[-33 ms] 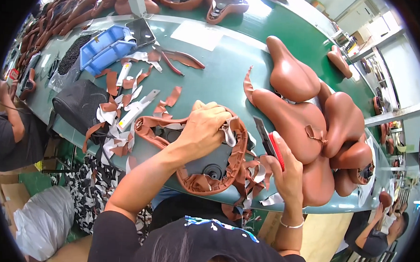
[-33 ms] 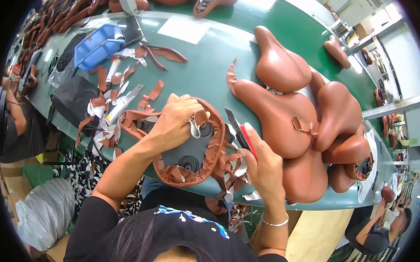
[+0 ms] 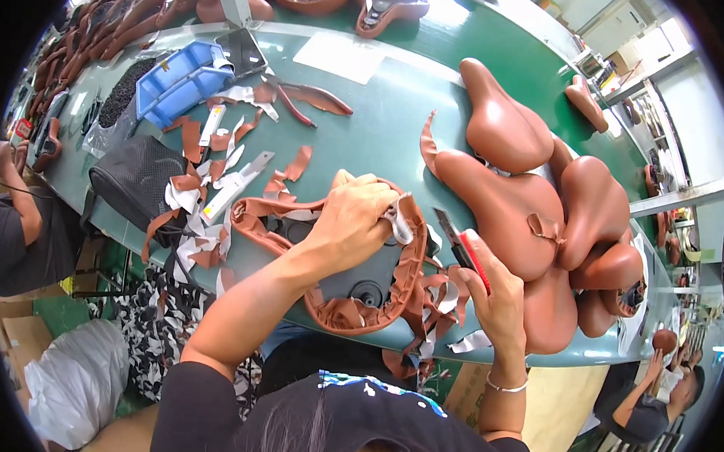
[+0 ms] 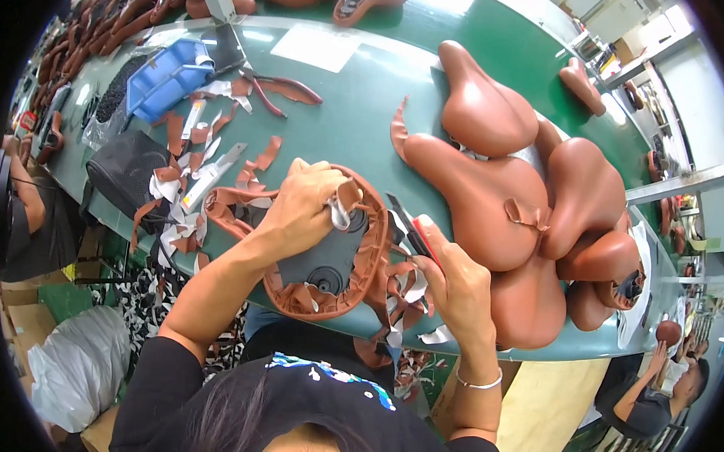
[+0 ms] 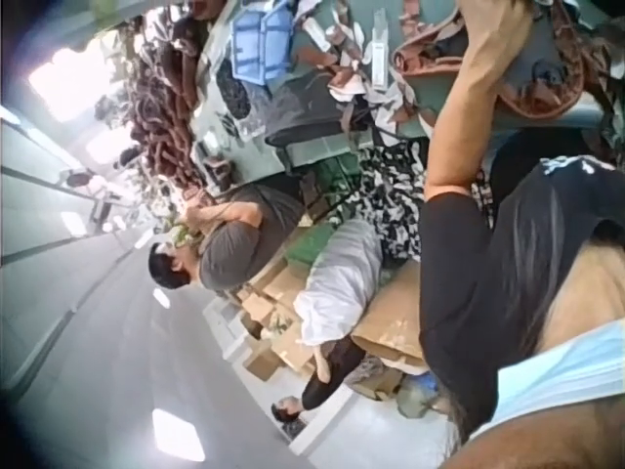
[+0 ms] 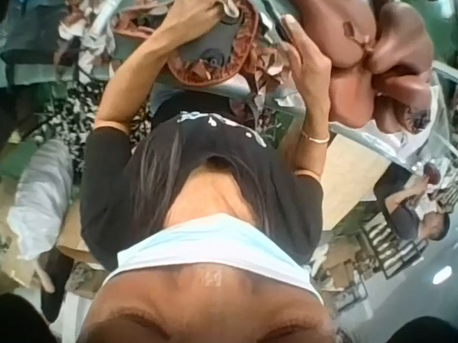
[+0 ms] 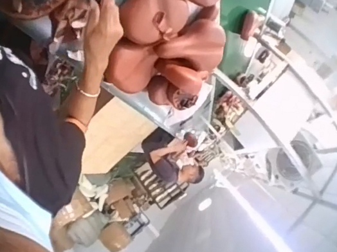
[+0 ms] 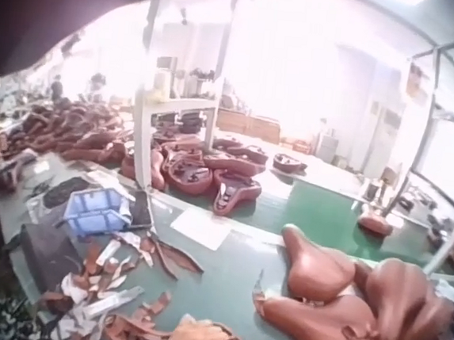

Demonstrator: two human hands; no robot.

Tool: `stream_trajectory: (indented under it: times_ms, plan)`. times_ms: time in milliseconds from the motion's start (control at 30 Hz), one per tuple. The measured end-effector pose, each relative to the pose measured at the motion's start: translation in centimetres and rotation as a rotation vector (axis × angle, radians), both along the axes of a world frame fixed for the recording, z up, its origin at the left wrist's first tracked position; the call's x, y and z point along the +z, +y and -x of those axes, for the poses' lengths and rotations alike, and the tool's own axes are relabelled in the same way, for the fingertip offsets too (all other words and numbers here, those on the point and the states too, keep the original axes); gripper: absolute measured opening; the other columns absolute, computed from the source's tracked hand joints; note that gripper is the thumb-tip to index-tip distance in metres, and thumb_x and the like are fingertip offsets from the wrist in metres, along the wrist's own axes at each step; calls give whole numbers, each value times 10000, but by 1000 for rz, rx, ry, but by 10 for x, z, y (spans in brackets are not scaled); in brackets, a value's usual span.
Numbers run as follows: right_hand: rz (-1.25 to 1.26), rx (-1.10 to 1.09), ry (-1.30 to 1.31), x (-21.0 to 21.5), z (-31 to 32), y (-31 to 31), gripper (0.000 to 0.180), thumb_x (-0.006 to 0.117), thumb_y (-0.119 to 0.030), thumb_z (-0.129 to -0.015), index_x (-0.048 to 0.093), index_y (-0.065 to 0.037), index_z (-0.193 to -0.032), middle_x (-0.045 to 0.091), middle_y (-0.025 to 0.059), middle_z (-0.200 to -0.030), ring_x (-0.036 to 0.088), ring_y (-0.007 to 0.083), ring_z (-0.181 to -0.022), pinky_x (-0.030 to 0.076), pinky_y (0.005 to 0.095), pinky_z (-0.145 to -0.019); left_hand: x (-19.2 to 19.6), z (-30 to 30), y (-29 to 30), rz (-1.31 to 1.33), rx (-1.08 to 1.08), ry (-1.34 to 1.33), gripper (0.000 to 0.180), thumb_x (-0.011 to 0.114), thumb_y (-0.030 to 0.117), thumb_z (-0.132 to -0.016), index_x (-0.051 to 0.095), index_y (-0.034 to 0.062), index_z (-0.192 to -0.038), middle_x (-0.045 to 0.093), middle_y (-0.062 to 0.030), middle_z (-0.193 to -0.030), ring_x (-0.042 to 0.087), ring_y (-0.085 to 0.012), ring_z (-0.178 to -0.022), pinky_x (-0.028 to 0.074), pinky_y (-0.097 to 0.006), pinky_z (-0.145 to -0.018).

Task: Trimming excess synthetic material from the underside of bicycle seats using a utility knife.

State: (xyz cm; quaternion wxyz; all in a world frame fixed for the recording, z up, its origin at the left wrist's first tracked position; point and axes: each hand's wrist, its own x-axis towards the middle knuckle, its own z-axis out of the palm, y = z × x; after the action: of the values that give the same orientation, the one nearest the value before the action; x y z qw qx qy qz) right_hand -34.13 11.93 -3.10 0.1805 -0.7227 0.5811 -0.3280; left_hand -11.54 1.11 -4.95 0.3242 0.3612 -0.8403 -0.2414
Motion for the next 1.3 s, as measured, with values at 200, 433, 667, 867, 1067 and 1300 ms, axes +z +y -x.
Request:
stream_trajectory:
  times_ms: [200,433,667,867,1067,1300]
  plan:
    - [82,110,443,5,-8,-11,486,656,-116,-810,552,-175,-1281,547,46,-676,552,207,-534,429,339,-438,0,7,-4,-236,7,128,113,588,149,-852,642,94,-769,617,-41,-758,558,-219,-777,348,-359,-766]
    - [-204,-88,635,16,-46,18,479,590,-170,-874,477,-156,-1339,537,88,-675,587,268,-526,433,390,-428,-7,3,3,-688,-145,889,198,538,209,-961,545,39,-860,520,-12,-748,500,-111,-786,397,-271,-703]
    - [-313,-187,506,27,-61,41,452,593,-169,-864,504,-149,-1307,607,130,-665,586,307,-523,421,407,-462,10,-16,-23,-620,-527,1359,208,541,220,-943,556,75,-795,572,-19,-765,565,-171,-730,444,-309,-724]
    - [-120,-69,663,34,-30,-24,423,577,-213,-874,513,-193,-1292,575,97,-611,579,284,-493,391,409,-434,5,-6,-37,475,-16,-130,150,675,142,-703,578,42,-648,501,-56,-660,486,-237,-695,399,-365,-695]
    - [-242,-73,731,49,-43,11,403,592,-255,-854,564,-203,-1253,563,98,-554,558,292,-464,385,419,-441,-9,-17,-60,17,343,478,209,649,223,-788,672,49,-674,639,-59,-797,561,-183,-806,402,-348,-822]
    - [-200,212,680,55,9,-55,437,646,-174,-784,612,-253,-1212,595,86,-644,580,270,-586,419,392,-547,5,-31,11,-808,76,913,393,444,281,-993,634,-59,-1052,640,-97,-1044,575,-166,-993,378,-305,-993]
